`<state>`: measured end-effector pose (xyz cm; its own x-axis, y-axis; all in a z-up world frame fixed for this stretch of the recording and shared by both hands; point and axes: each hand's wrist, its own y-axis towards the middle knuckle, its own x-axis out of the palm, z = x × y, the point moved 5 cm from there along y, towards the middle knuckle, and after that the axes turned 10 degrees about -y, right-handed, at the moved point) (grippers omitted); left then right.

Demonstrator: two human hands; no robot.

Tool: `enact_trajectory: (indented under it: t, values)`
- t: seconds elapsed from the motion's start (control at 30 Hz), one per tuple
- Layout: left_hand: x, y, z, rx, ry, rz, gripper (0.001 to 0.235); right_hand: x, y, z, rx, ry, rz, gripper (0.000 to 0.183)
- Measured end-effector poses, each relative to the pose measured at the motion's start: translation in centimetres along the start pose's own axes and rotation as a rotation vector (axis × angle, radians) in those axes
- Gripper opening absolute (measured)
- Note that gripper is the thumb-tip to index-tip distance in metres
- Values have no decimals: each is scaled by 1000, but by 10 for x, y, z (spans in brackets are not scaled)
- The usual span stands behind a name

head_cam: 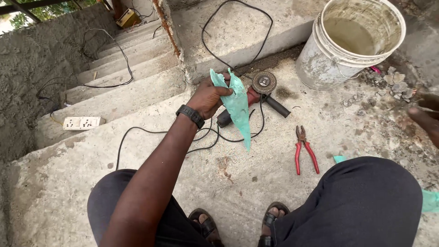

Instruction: Repairing the power cord of an angle grinder by wrapping it with plastic strips.

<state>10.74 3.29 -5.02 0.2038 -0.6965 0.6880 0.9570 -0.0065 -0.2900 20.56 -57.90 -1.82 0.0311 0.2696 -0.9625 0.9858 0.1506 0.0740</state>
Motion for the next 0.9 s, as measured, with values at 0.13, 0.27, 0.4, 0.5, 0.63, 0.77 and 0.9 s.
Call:
enact_trajectory:
  t: [0.13,0.27,0.4,0.5,0.63,0.77,0.9]
  values:
    - [52,6,-8,10,14,-75,46,-76,-15,-302,-231,-105,-449,58]
    - [73,11,-3,54,-41,-64,41,-13,-28,-401,-616,-138,-687,62]
    - [71,21,16,125,-203,-8,38,63,-22,-408,-693,93,-684,68]
    - [56,30,10,139,-318,12,38,95,-37,-418,-690,490,-657,69]
    - [33,31,12,160,-384,86,41,119,-47,-424,-623,691,-679,60]
    - [1,22,41,249,-356,190,43,153,-32,-405,-362,881,-725,46]
    - [-19,15,54,292,-448,316,46,160,-29,-412,-336,842,-693,73]
